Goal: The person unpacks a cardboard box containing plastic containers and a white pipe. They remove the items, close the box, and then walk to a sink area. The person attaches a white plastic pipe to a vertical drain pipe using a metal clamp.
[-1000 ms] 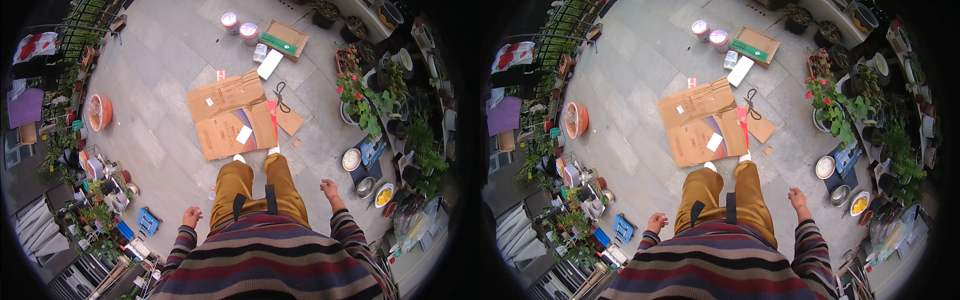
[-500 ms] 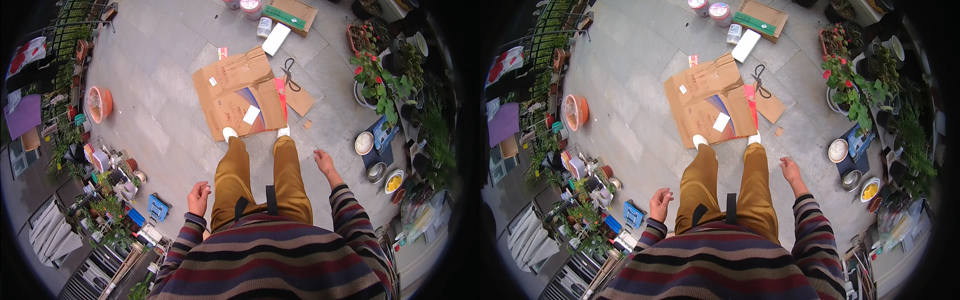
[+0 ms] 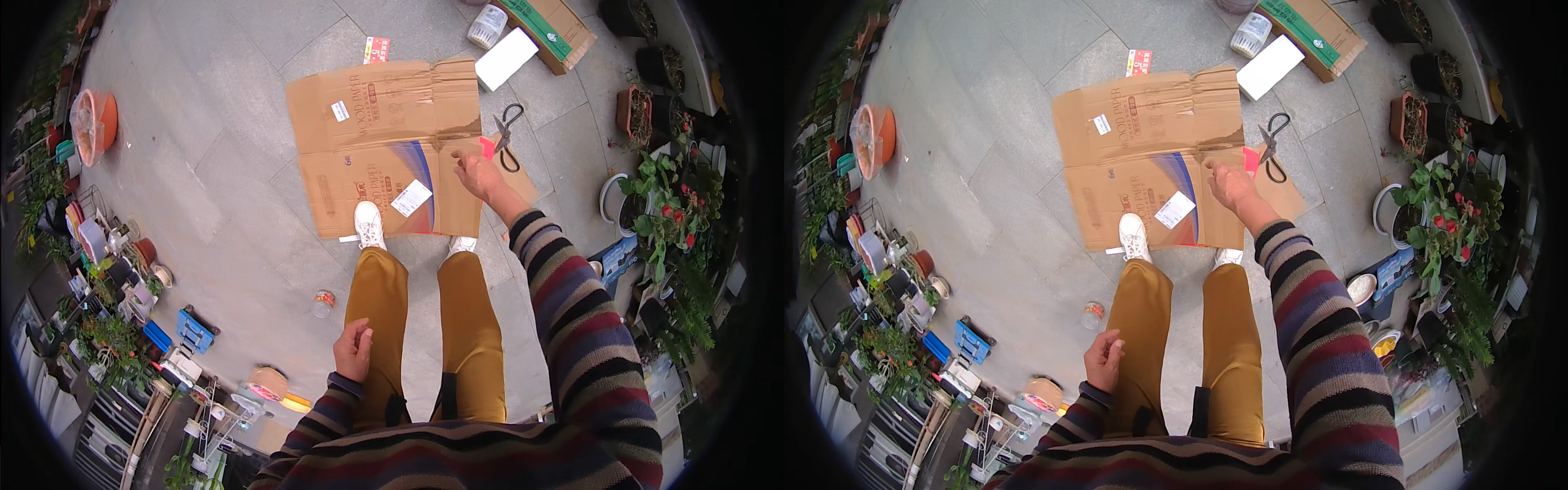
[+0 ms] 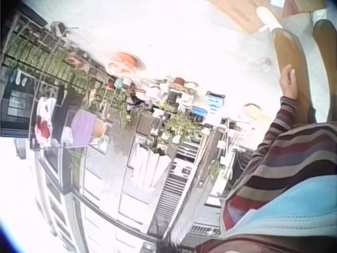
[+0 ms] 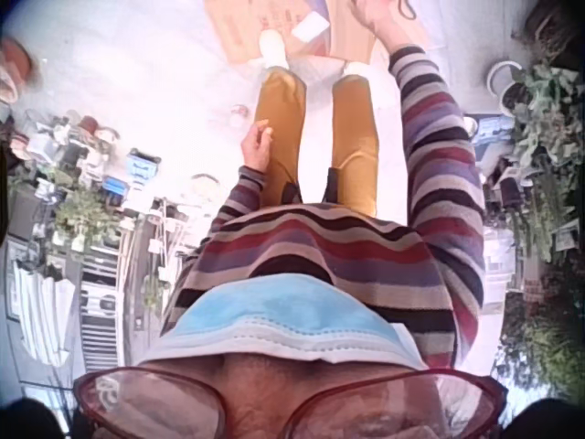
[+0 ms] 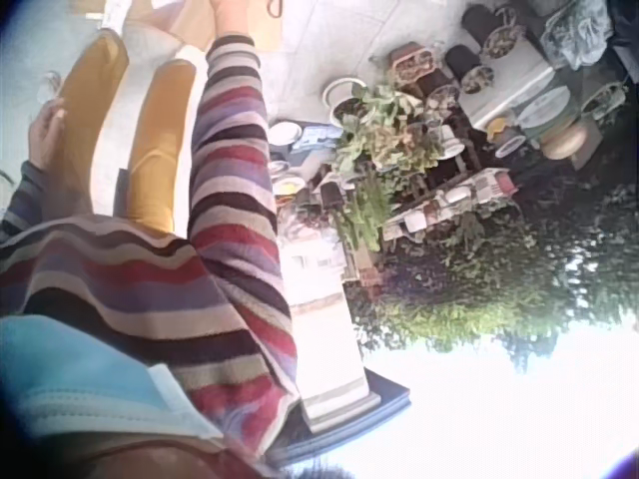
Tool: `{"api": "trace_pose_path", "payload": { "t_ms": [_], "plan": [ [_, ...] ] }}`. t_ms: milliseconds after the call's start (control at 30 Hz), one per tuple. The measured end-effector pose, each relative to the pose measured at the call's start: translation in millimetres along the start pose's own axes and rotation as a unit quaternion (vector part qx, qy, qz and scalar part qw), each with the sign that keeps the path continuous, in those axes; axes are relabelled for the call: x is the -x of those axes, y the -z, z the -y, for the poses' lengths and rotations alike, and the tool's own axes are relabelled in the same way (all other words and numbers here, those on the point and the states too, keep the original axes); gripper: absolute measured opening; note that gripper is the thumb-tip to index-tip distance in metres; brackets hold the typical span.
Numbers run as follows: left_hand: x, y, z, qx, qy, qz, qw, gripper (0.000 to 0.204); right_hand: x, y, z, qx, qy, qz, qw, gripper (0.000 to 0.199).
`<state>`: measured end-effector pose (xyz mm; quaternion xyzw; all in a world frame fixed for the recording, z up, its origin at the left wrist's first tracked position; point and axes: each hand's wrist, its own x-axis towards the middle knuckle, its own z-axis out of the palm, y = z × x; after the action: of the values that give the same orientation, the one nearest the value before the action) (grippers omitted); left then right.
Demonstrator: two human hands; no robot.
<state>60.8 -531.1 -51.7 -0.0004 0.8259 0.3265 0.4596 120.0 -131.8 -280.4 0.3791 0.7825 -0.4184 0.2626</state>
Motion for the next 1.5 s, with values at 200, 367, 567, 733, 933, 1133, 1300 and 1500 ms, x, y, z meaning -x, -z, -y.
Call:
{"api": "trace_pose_path", "payload": {
  "t_ms": [200,367,567,733,933,1133,1300,1500],
  "plan": [
    [-41.9,0.4,38.9,-0.124,-0.089,0.019,0.988,0.018,-196.0,-19.9,54.4,0.141,0.106,-0.099,0.979,0.058],
    [-53.3,20.0,30.8,-0.13,-0.056,-0.009,0.99,0.017,-311.8,-39.4,92.6,0.269,0.214,-0.233,0.91,0.071],
    [-72.8,33.3,31.8,-0.108,-0.065,-0.003,0.992,0.018,-377.8,-11.3,77.5,0.243,0.101,-0.102,0.959,0.082],
    [-69.8,34.9,19.3,-0.1,-0.028,-0.012,0.994,0.015,-239.8,5.6,159.3,0.218,0.083,-0.056,0.971,0.07],
    [-75.3,35.0,15.9,-0.118,-0.017,0.008,0.993,0.01,-38.2,-90.1,120.6,0.204,0.235,0.048,0.949,0.043],
    [-78.7,28.3,25.0,-0.123,-0.051,0.028,0.991,0.008,-19.0,-232.4,47.6,0.24,0.078,0.2,0.947,0.055],
    [-71.4,21.4,30.5,-0.147,-0.086,0.037,0.985,0.01,-48.4,-265.4,19.0,0.131,0.014,0.187,0.974,0.055],
    [-54.5,3.5,43.5,-0.136,-0.067,0.004,0.988,0.004,-27.5,-207.3,3.5,0.173,-0.084,0.172,0.966,0.052]
  ]
}}
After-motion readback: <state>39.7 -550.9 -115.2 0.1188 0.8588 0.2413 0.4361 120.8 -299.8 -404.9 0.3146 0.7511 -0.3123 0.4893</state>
